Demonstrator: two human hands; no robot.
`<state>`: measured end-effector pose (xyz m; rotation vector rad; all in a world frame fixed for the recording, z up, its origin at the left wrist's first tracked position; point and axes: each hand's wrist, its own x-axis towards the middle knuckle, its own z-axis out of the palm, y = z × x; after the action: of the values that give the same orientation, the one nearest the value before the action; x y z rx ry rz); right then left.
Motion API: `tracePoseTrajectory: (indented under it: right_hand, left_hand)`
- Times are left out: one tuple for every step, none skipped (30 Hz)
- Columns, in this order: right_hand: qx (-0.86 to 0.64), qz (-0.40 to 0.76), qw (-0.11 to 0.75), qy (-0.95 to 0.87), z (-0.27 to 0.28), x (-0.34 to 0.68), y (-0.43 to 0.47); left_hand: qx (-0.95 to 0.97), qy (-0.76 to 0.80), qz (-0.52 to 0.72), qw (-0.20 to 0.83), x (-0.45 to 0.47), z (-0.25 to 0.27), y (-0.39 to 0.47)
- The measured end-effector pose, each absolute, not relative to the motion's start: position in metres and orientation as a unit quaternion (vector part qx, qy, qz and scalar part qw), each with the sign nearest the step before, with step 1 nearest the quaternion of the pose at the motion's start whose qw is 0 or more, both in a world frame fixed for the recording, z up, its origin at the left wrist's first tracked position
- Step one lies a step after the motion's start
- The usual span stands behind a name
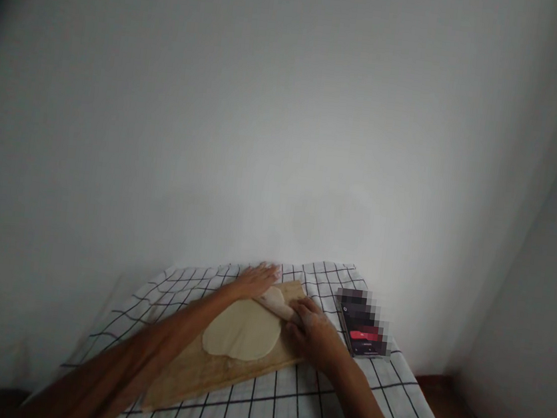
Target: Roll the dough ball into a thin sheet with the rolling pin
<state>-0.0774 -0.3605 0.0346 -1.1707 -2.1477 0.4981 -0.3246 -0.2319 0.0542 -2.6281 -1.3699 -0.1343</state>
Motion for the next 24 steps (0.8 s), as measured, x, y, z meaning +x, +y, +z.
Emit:
tracePoseTrajectory:
  right_hand:
    - [-0.451,0.18,0.319,-0.814,0.034,-0.076,-0.359]
    - [-0.455,0.172,0.32,-0.813,0.035,-0.076,-0.359]
    - [-0.457,0.166,0.319,-0.814,0.036,-0.076,-0.36]
    - [-0.458,0.159,0.318,-0.815,0.038,-0.077,-0.361]
    - [-0.457,0.152,0.315,-0.818,0.04,-0.079,-0.363]
    - [-0.456,0.145,0.312,-0.821,0.042,-0.081,-0.365]
    - [-0.454,0.14,0.307,-0.825,0.044,-0.084,-0.367]
    - [-0.454,0.133,0.302,-0.828,0.047,-0.086,-0.369]
    - [-0.456,0.126,0.294,-0.831,0.049,-0.089,-0.371]
    - [-0.458,0.116,0.286,-0.834,0.052,-0.091,-0.373]
    - [-0.459,0.105,0.278,-0.837,0.054,-0.092,-0.374]
    - [-0.459,0.095,0.271,-0.841,0.056,-0.093,-0.376]
    - [-0.457,0.087,0.266,-0.844,0.058,-0.093,-0.378]
    - [-0.451,0.085,0.263,-0.849,0.059,-0.093,-0.379]
    - [-0.442,0.089,0.26,-0.854,0.06,-0.092,-0.381]
    - [-0.431,0.099,0.257,-0.859,0.061,-0.091,-0.382]
    - [-0.419,0.11,0.255,-0.865,0.061,-0.09,-0.383]
    - [-0.407,0.118,0.254,-0.869,0.061,-0.088,-0.384]
    - [-0.399,0.123,0.257,-0.872,0.061,-0.087,-0.384]
    - [-0.397,0.127,0.266,-0.869,0.06,-0.085,-0.384]
    - [-0.402,0.131,0.28,-0.862,0.059,-0.083,-0.383]
    - [-0.411,0.136,0.297,-0.851,0.058,-0.081,-0.381]
    - [-0.424,0.141,0.316,-0.837,0.056,-0.079,-0.378]
    - [-0.438,0.145,0.335,-0.822,0.055,-0.077,-0.375]
  left_hand:
    - [-0.883,-0.459,-0.046,0.085,-0.321,0.055,-0.228]
    - [-0.883,-0.459,-0.048,0.085,-0.319,0.054,-0.228]
    - [-0.882,-0.461,-0.052,0.086,-0.319,0.054,-0.231]
    - [-0.88,-0.463,-0.055,0.089,-0.321,0.054,-0.237]
    - [-0.878,-0.466,-0.058,0.092,-0.325,0.053,-0.246]
    - [-0.877,-0.467,-0.062,0.097,-0.331,0.052,-0.256]
    - [-0.875,-0.467,-0.07,0.105,-0.338,0.051,-0.269]
    - [-0.874,-0.465,-0.079,0.114,-0.346,0.05,-0.283]
    - [-0.874,-0.461,-0.092,0.126,-0.354,0.049,-0.299]
    - [-0.873,-0.455,-0.11,0.14,-0.362,0.048,-0.317]
    - [-0.874,-0.451,-0.111,0.147,-0.37,0.047,-0.336]
    - [-0.874,-0.448,-0.11,0.152,-0.377,0.046,-0.356]
    - [-0.872,-0.446,-0.117,0.165,-0.384,0.045,-0.377]
    - [-0.868,-0.448,-0.121,0.176,-0.389,0.045,-0.398]
    - [-0.87,-0.447,-0.112,0.174,-0.394,0.045,-0.418]
    - [-0.872,-0.45,-0.101,0.166,-0.398,0.045,-0.436]
    - [-0.872,-0.454,-0.099,0.156,-0.402,0.046,-0.452]
    - [-0.875,-0.455,-0.096,0.135,-0.405,0.047,-0.464]
    - [-0.875,-0.459,-0.104,0.111,-0.408,0.049,-0.473]
    - [-0.872,-0.467,-0.12,0.083,-0.41,0.052,-0.477]
    - [-0.866,-0.478,-0.141,0.048,-0.412,0.056,-0.477]
    - [-0.852,-0.496,-0.166,0.008,-0.414,0.06,-0.472]
    - [-0.832,-0.519,-0.196,-0.027,-0.414,0.065,-0.464]
    - [-0.811,-0.538,-0.22,-0.064,-0.412,0.071,-0.452]
